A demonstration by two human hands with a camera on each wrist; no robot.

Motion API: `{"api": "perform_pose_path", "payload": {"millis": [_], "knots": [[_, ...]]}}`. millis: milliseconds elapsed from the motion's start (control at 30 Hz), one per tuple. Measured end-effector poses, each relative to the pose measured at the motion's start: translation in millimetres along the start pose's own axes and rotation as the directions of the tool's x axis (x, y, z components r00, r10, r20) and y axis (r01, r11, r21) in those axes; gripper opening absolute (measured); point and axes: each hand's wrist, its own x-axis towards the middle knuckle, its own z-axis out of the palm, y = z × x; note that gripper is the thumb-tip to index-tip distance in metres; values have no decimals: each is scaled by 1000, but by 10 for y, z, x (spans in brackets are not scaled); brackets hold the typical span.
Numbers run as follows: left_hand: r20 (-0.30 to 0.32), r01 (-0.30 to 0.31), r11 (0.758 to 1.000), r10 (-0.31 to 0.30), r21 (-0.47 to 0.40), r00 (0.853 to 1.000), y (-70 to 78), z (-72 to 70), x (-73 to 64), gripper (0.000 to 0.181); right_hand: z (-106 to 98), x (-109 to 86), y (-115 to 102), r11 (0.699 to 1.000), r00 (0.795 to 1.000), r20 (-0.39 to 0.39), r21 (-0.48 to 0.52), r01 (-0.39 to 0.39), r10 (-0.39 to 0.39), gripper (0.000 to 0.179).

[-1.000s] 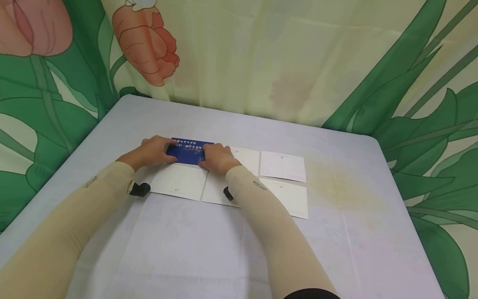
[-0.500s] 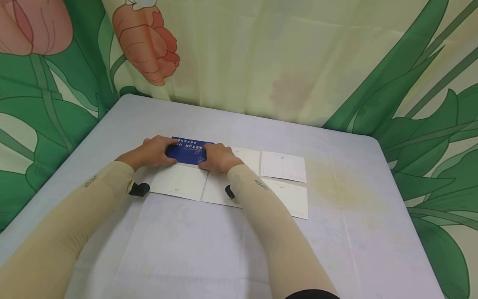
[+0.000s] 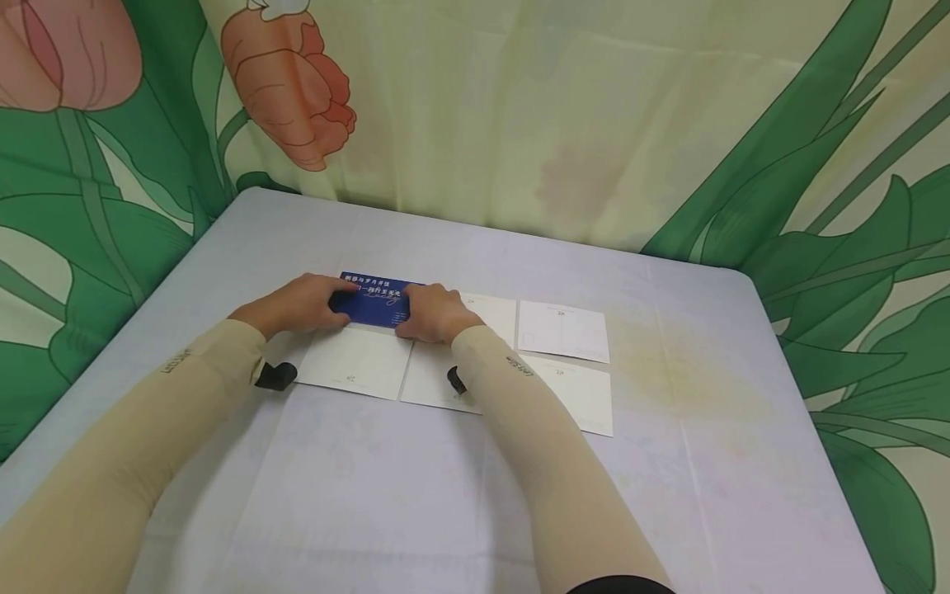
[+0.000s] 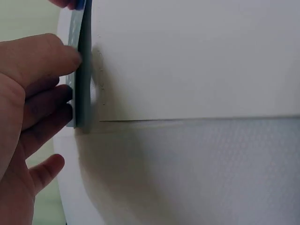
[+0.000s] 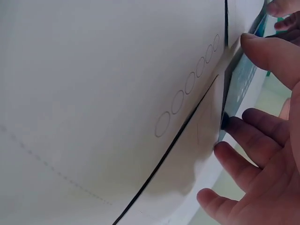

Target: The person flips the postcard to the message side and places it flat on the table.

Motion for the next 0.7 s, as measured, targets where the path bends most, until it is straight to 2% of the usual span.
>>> {"api": "perform_pose_path", "payload": {"millis": [100, 200, 333, 467, 700], "knots": [[-27, -12, 1000, 11, -25, 1000, -20, -6, -3, 48, 3, 1, 4, 1000, 1000, -8, 5, -1, 1, 71], [-39, -13, 999, 11, -50, 999, -17, -6, -10, 44, 12, 3, 3, 1000, 1000, -13, -12, 0, 0, 70], [-29, -25, 999, 24, -48, 999, -7, 9, -13, 55, 21, 5, -2, 999, 1000, -15, -39, 1, -2, 71], [-35, -28, 999, 26, -36, 999, -12, 24, -13, 66, 21, 1, -3, 1000, 1000, -20, -19, -7, 7, 69], [-17, 23, 999, -24, -24, 1000, -29, 19, -17, 62, 14, -2, -3, 1000, 1000, -26, -20, 1, -1, 70]]}}
